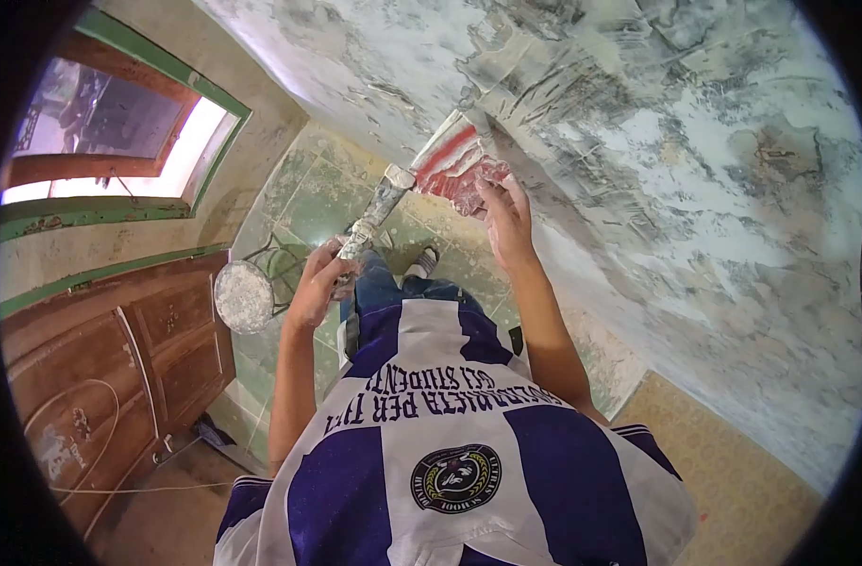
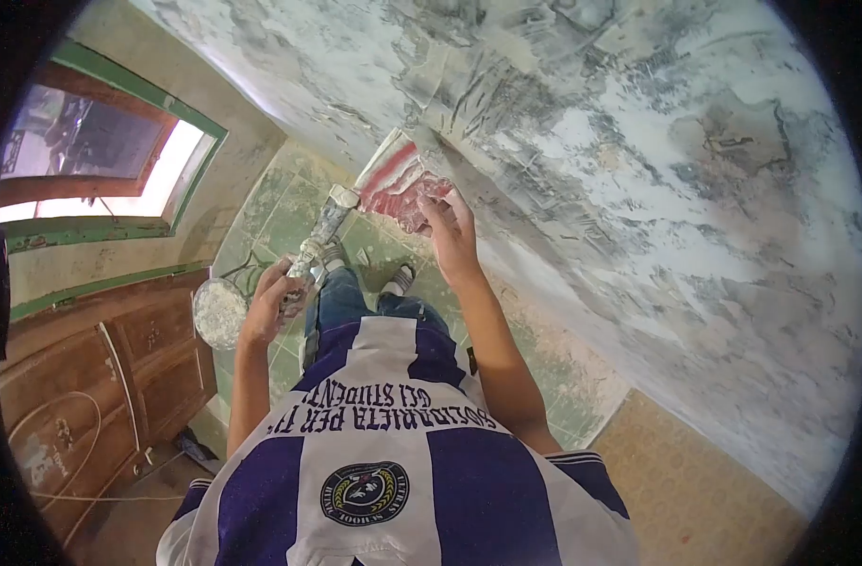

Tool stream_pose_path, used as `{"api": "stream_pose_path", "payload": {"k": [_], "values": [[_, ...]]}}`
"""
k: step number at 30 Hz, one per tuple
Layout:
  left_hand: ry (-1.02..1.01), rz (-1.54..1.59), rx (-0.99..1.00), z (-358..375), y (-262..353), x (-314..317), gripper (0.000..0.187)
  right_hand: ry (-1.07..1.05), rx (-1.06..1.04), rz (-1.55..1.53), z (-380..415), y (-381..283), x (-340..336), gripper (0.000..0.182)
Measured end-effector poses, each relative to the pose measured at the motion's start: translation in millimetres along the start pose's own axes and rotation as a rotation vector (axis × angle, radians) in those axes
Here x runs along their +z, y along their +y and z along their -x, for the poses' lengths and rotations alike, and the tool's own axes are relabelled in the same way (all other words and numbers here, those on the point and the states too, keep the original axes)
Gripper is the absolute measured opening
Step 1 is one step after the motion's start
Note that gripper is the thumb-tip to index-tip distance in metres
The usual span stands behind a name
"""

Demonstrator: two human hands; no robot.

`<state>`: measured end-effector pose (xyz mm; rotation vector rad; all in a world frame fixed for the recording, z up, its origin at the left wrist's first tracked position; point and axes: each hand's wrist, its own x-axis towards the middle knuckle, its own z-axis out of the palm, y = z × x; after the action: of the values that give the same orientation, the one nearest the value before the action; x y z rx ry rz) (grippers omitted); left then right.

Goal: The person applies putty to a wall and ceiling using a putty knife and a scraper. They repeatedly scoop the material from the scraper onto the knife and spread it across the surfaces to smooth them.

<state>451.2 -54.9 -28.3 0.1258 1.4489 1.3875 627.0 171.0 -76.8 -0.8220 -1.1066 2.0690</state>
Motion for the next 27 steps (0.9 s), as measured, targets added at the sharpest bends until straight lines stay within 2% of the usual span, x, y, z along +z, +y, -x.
{"api": "stream_pose_path", "payload": {"k": [2, 6, 8, 12, 14, 16, 18, 19, 20, 21, 22, 24, 25, 27], "values": [[0.028, -0.036, 0.014, 2.2, 1.3, -4.0, 0.016, -0.001, 0.005, 0.062, 3.5, -7.3, 4.4, 0.026], [-0.077, -0.092, -0.023, -0.5, 4.8, -11.3, 0.016, -0.022, -0.038, 0.112, 1.1, -6.2, -3.3, 0.024], [-0.088, -0.086, -0.021, -3.3, 6.9, -11.2, 0.016, -0.141, -0.040, 0.298, 4.8, -15.8, -1.3, 0.022], [-0.094, -0.059, -0.024, -10.6, 11.6, -4.2, 0.018, -0.202, -0.078, 0.370, 14.3, -17.0, 15.2, 0.023], [-0.101, -0.049, -0.041, -15.2, 15.6, -1.4, 0.019, -0.268, 0.039, 0.535, 19.8, -18.3, 17.5, 0.027], [-0.113, -0.020, -0.030, -19.4, 17.4, -1.8, 0.020, -0.288, -0.001, 0.617, 22.1, -11.2, 15.7, 0.027], [-0.097, -0.040, -0.011, -20.1, 20.3, -0.3, 0.019, -0.197, -0.062, 0.909, 21.5, 9.9, 3.8, 0.029], [-0.081, -0.060, 0.009, -20.5, 22.2, -0.9, 0.019, -0.198, -0.063, 0.906, 19.0, 15.1, 0.3, 0.029], [-0.079, -0.064, 0.010, -24.6, 19.3, -7.7, 0.019, -0.166, -0.035, 0.760, 15.8, 19.6, -3.1, 0.029], [-0.128, -0.079, 0.018, -29.1, 15.9, -15.6, 0.036, -0.134, -0.006, 0.613, 13.1, 21.5, -4.1, 0.028], [-0.177, -0.094, 0.023, -31.9, 12.6, -22.5, 0.054, -0.133, -0.005, 0.608, 10.7, 22.5, -6.8, 0.028], [-0.172, -0.076, 0.008, -29.8, 9.4, -30.4, 0.050, -0.005, 0.088, 0.346, 7.3, 18.0, -5.8, 0.025], [-0.168, -0.054, -0.006, -28.4, 10.2, -32.4, 0.047, 0.029, 0.059, 0.102, 7.8, 16.6, 2.3, 0.021], [-0.185, -0.106, -0.029, -29.1, 10.7, -38.3, 0.047, 0.101, 0.072, -0.017, 6.7, 14.4, 15.1, 0.021]]}}
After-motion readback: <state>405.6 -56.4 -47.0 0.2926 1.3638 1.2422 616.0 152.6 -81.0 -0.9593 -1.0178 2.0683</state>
